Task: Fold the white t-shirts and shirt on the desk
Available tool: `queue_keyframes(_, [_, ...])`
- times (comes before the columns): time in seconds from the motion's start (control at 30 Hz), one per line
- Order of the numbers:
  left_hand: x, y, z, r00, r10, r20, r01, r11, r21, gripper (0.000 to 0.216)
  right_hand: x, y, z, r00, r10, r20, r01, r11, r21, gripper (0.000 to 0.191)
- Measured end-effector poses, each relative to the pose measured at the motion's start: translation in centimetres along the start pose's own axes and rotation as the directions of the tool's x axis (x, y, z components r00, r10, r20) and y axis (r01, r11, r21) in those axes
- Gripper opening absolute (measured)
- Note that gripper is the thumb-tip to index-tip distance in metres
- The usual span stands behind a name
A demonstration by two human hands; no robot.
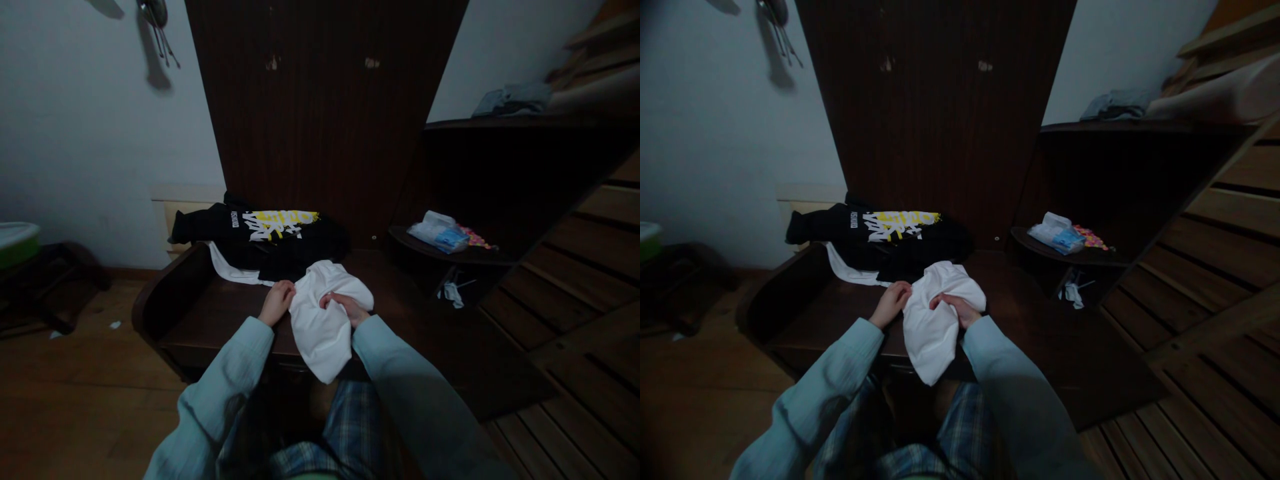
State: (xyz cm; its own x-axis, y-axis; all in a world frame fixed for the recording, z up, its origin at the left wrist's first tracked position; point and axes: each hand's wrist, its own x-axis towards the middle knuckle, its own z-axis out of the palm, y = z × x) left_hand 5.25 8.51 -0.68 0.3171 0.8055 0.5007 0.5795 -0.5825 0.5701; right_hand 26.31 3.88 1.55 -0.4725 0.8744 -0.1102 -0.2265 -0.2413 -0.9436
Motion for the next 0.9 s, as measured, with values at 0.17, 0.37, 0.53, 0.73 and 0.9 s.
queue_keyframes(0.17, [0.3, -0.9, -0.7, 0.968, -0.175, -0.180, 0.138, 0.970, -0.200, 0.010, -0.3, -0.6, -0.7, 0.996, -0.035, -0.083, 0.038, 0.998, 0.040, 0.034])
queue_keyframes(0.37, [0.4, -1.8, -1.1, 0.868, -0.334, -0.368, 0.241, 0.931, -0.276, 0.012, -1.9, -1.5, -3.3, 0.938, -0.200, -0.282, 0.243, 0.962, 0.126, 0.038])
queue_keyframes(0.53, [0.3, -2.1, -1.3, 0.771, -0.315, -0.554, 0.235, 0.949, -0.212, 0.010, -2.7, -1.9, -5.9, 0.860, -0.300, -0.413, 0.359, 0.930, 0.073, 0.038])
queue_keyframes(0.73, [-0.1, -1.1, -0.8, 0.888, -0.265, -0.375, 0.245, 0.964, -0.101, 0.013, -1.4, -0.8, -5.0, 0.903, -0.248, -0.351, 0.128, 0.935, -0.331, 0.031])
queue_keyframes(0.9, [-0.5, 0.1, -0.6, 0.990, -0.087, -0.113, 0.092, 0.995, 0.036, 0.024, -0.6, -0.6, -3.0, 0.890, -0.193, -0.413, -0.108, 0.790, -0.603, 0.035])
